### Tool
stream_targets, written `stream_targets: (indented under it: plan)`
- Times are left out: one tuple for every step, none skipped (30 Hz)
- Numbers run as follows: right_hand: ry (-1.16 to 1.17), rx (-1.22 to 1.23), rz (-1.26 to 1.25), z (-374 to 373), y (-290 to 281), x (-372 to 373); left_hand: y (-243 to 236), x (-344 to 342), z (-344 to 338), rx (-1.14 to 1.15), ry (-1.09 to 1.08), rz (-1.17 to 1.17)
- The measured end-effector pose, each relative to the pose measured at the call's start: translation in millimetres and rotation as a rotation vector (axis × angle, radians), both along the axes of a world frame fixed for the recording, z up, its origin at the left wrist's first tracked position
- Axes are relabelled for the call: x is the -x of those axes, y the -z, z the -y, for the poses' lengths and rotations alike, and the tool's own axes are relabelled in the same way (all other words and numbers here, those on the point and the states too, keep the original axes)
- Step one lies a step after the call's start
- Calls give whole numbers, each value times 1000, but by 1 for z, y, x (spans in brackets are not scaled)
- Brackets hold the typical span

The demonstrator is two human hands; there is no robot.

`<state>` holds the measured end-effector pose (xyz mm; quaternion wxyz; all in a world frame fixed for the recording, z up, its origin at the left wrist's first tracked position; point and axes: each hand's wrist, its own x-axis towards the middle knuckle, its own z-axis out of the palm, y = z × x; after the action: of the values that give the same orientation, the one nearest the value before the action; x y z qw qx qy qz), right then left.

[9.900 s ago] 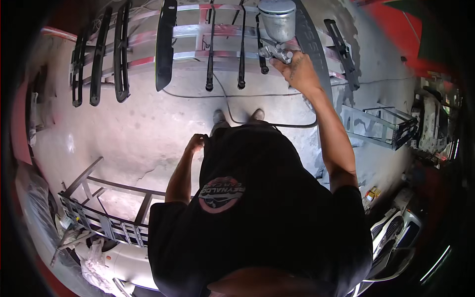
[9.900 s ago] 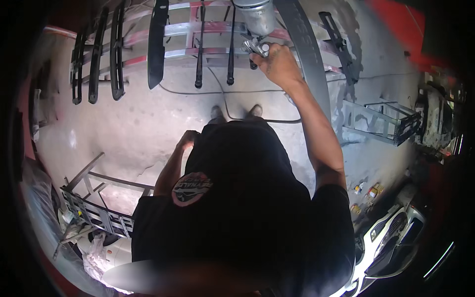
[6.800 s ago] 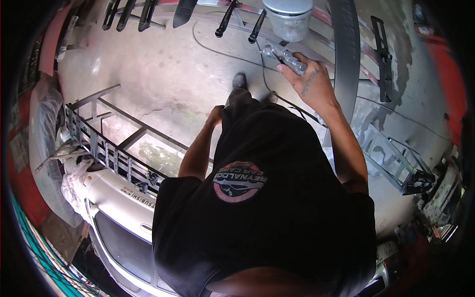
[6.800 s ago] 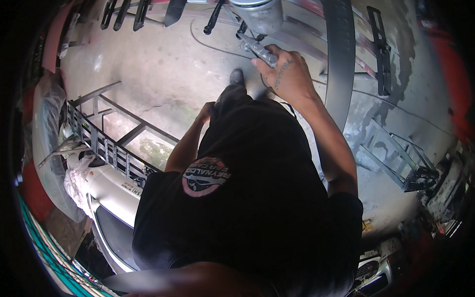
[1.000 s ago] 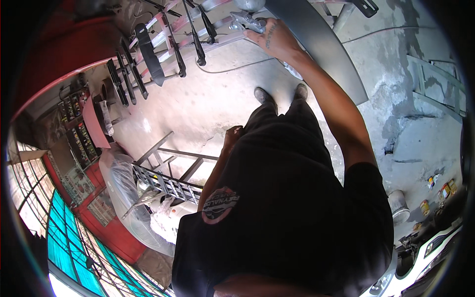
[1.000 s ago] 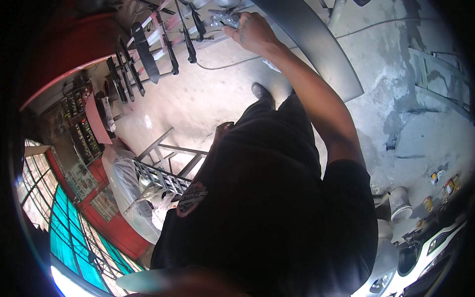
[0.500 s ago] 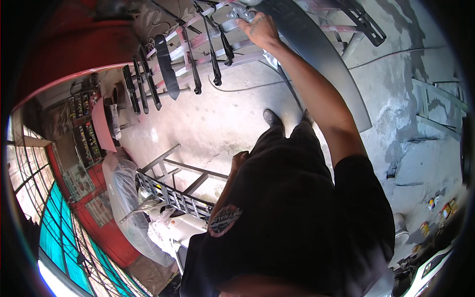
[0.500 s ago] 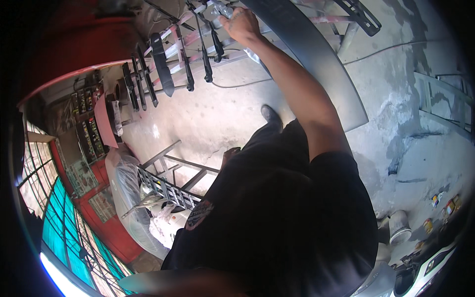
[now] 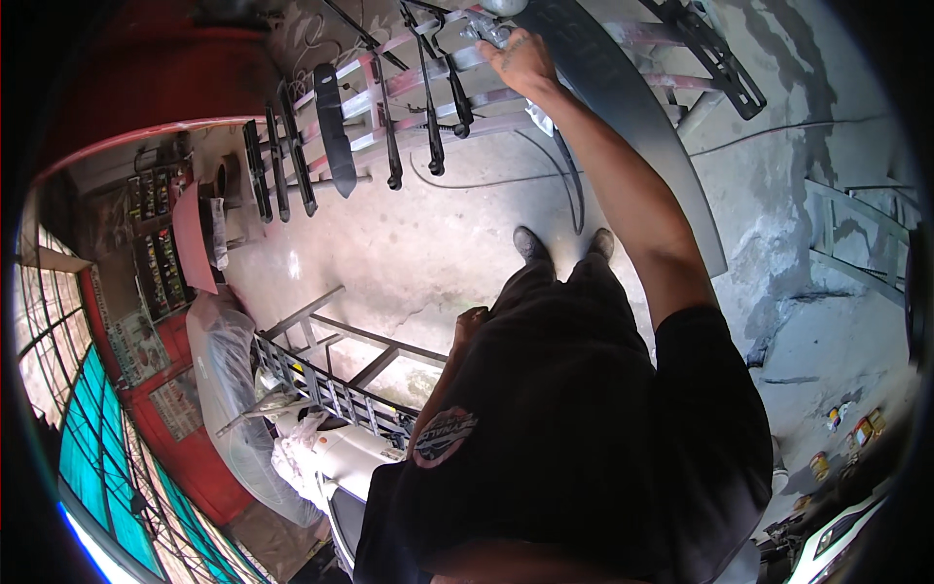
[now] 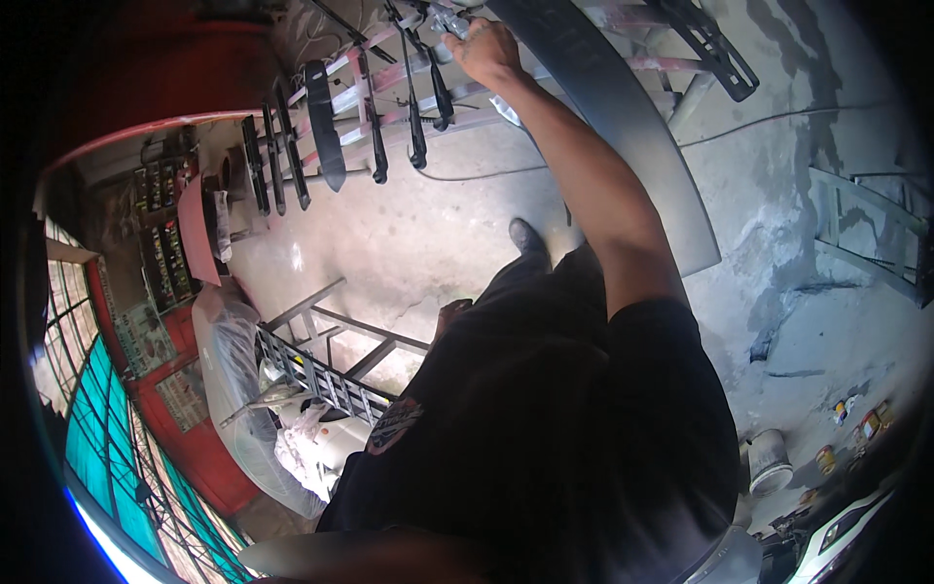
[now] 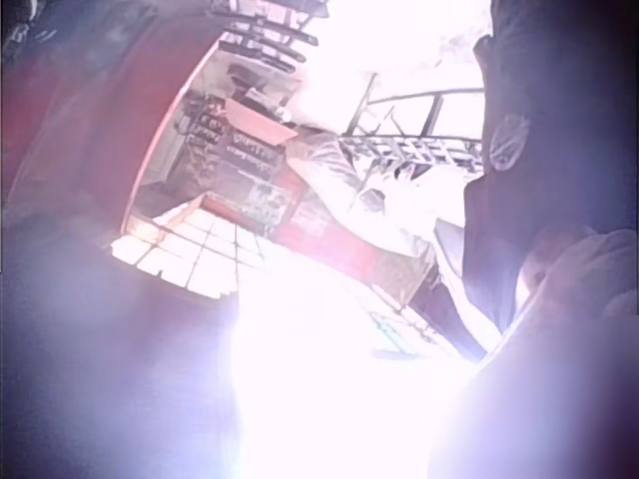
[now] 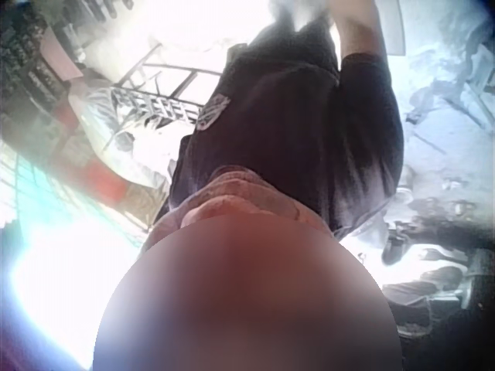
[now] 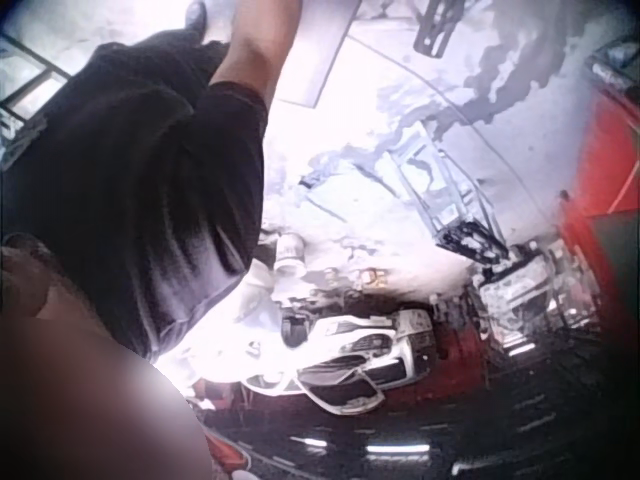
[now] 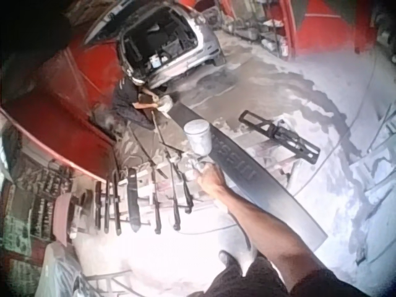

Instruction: Spray painting various automotive parts using a handheld spray gun in a garage setting.

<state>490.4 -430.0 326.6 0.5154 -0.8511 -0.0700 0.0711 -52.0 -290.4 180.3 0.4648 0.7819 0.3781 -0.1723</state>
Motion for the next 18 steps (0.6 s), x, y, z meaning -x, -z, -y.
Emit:
stream_targets:
  plan:
    - [0, -4, 12, -3, -3, -2, -1, -1, -1, 2, 1, 7]
    - [11, -1, 33, -7, -5, -3, -2, -1, -1, 19, 14, -21]
    - [30, 14, 49, -9, -8, -5, -3, -1, -2, 29, 19, -35]
    - [18, 3, 54, -12, -9, -6, -4, 0, -3, 38, 23, -49]
    - [45, -44, 105, -15, -11, -7, -3, 1, -5, 84, 41, 4]
    - [71, -92, 156, -17, -12, -7, -2, 2, -6, 124, 48, -11]
    - [67, -90, 157, -18, -13, -7, -1, 4, -7, 130, 54, 59]
    - [46, -79, 137, -19, -14, -6, 0, 6, -9, 99, 59, 41]
    - [26, -67, 116, -19, -14, -5, 2, 7, -10, 70, 74, 13]
    - [20, -62, 118, -20, -15, -2, 4, 8, -11, 73, 59, 24]
    - [38, -59, 155, -21, -16, 1, 5, 9, -13, 58, 120, 56]
    - [55, -58, 195, -22, -17, 4, 6, 8, -16, 30, 177, 24]
    - [46, -57, 204, -23, -19, 7, 8, 7, -18, 40, 170, 99]
    - [31, -3, 169, -24, -20, 11, 9, 6, -22, -33, 181, 38]
    - [20, 52, 135, -24, -22, 15, 11, 3, -26, -104, 194, -24]
    - [17, 57, 142, -26, -23, 19, 12, 2, -31, -100, 191, -16]
    - [-11, 34, 121, -28, -25, 24, 13, 0, -38, -110, 207, -4]
    - [-36, 16, 102, -30, -27, 27, 15, -1, -46, -118, 225, 10]
